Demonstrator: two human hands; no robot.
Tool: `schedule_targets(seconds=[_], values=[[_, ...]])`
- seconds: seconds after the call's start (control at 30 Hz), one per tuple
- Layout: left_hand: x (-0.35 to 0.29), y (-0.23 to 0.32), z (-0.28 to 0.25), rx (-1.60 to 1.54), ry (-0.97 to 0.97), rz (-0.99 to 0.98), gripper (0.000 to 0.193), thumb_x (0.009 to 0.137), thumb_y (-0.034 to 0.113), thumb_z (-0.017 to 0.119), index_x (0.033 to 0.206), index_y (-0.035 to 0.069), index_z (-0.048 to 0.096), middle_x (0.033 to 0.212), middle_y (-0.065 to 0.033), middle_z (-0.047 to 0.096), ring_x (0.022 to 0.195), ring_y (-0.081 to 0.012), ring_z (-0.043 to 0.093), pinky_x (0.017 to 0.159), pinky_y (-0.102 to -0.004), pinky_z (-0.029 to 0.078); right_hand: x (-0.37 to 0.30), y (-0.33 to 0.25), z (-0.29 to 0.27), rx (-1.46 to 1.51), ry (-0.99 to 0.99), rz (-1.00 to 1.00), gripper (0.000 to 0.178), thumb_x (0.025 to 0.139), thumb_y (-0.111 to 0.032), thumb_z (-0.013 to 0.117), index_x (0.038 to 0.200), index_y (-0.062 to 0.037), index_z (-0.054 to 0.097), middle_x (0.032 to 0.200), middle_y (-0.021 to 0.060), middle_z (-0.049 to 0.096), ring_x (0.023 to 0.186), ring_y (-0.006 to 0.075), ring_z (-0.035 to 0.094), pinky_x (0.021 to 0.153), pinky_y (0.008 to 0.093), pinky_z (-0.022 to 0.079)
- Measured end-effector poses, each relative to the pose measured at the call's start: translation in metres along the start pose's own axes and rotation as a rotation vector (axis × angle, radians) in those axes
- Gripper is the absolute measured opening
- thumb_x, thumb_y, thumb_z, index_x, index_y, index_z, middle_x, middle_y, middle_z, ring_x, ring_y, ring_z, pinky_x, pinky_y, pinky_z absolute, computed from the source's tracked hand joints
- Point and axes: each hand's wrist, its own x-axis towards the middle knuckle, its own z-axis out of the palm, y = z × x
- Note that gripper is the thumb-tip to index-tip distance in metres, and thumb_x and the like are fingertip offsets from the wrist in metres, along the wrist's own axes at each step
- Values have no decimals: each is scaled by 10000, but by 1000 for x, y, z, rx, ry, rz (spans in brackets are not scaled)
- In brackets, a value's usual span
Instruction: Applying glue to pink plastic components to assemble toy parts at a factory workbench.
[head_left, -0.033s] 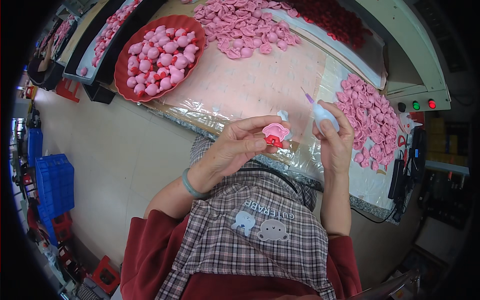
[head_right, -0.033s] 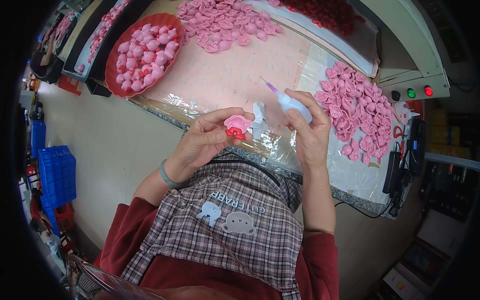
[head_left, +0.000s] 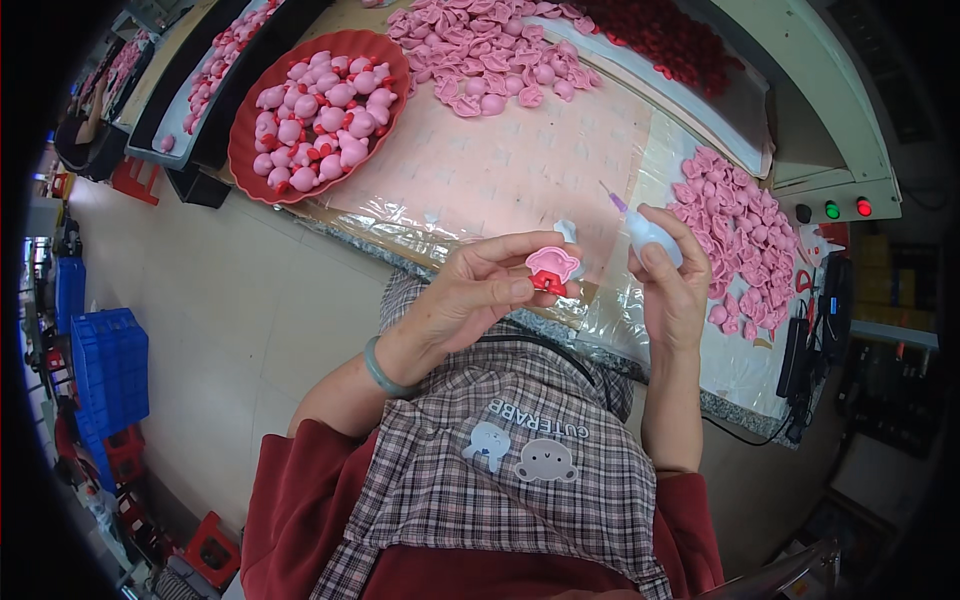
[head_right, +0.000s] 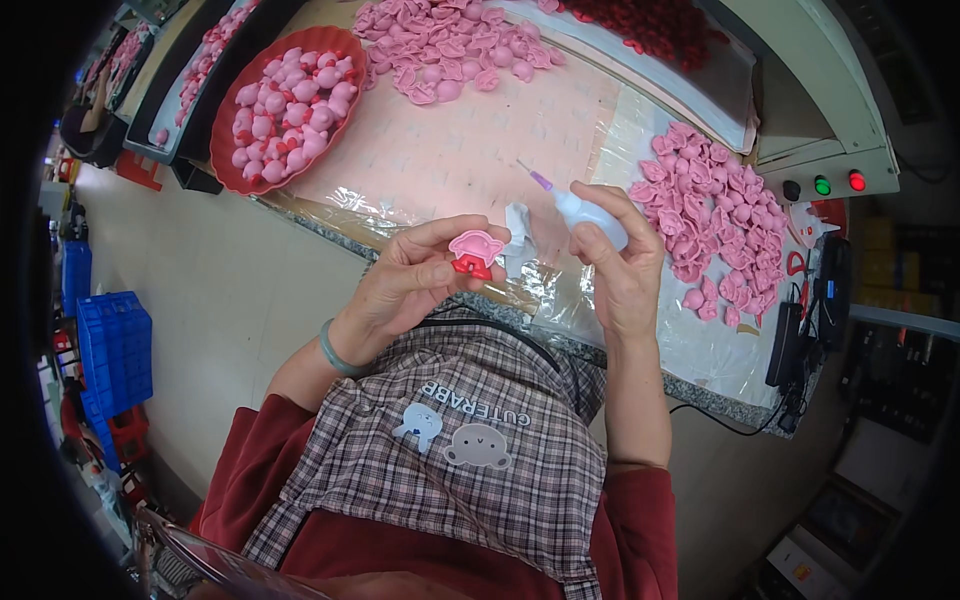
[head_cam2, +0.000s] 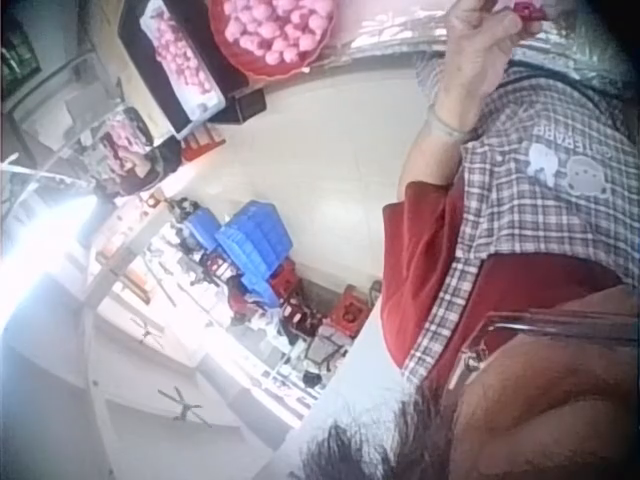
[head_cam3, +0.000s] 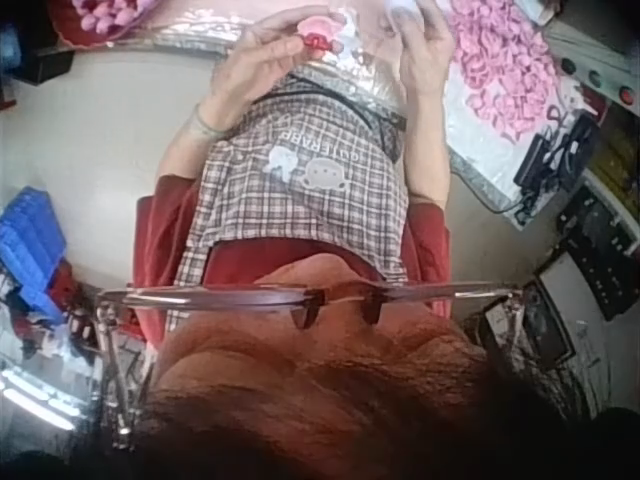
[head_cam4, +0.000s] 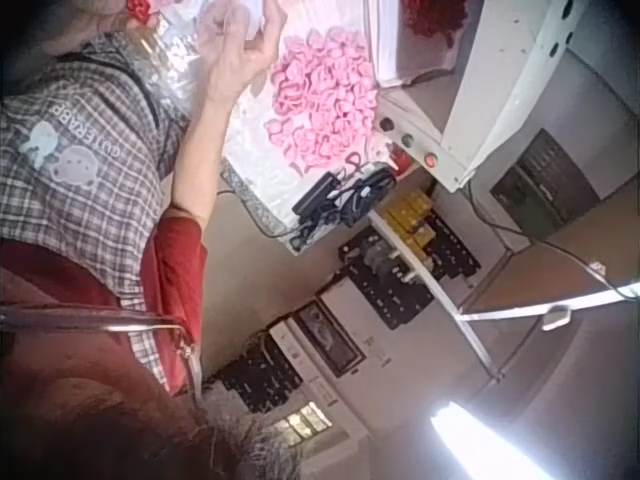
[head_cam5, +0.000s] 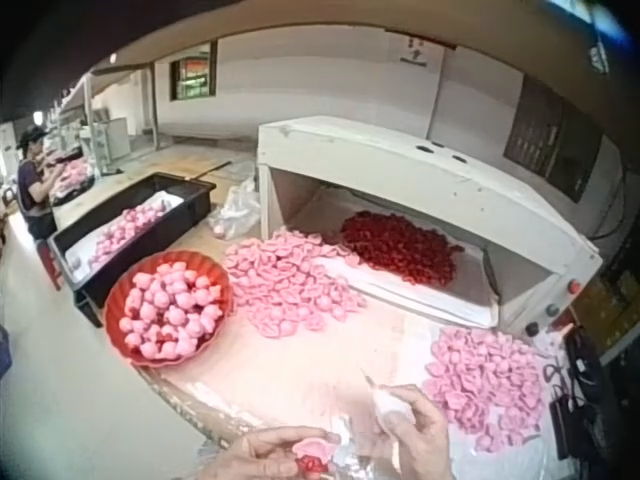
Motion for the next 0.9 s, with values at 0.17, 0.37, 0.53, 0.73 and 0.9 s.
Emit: schedule_targets(seconds=[0.17, 0.37, 0.53, 0.73, 0.9], values=[[1, -2, 3, 47, -49, 15, 516, 904, 76, 636, 1375, -40, 460, 1316, -188, 566, 1131, -281, 625, 920, -314, 539, -12, -14, 6, -66, 30, -92, 454, 835, -70, 730, 1244, 33, 564, 1018, 81, 639, 879, 137, 612, 760, 249, 482], [-2, -2, 7, 68, -41, -5, 524, 886, 66, 650, 1364, -44, 464, 1289, -211, 576, 1108, -277, 634, 926, -331, 539, -19, -26, 13, -134, 51, -143, 555, 848, -121, 743, 1324, 32, 504, 1009, 104, 663, 921, 144, 631, 817, 258, 500], [-2, -2, 11, 83, -23, -14, 477, 877, 65, 664, 1310, -41, 493, 1277, -225, 579, 1089, -275, 645, 926, -338, 544, -27, -32, 23, -278, 59, -256, 543, 922, -228, 668, 1353, 42, 477, 995, 121, 668, 898, 142, 636, 754, 270, 517], [-1, -3, 12, 115, -24, -23, 444, 885, 79, 664, 1288, -28, 510, 1270, -210, 589, 1086, -259, 647, 941, -340, 530, -34, -32, 30, -718, 101, -521, 592, 985, -399, 536, 1363, 52, 469, 870, 106, 654, 643, 77, 538, 553, 199, 410], [0, -6, 10, 131, -17, -8, 449, 887, 98, 666, 1291, -26, 513, 1259, -191, 602, 1092, -253, 644, 944, -336, 525, -35, -36, 26, -812, 1, -664, 495, 961, -220, 597, 1319, 97, 473, 1013, 209, 660, 755, 238, 667, 653, 321, 536]])
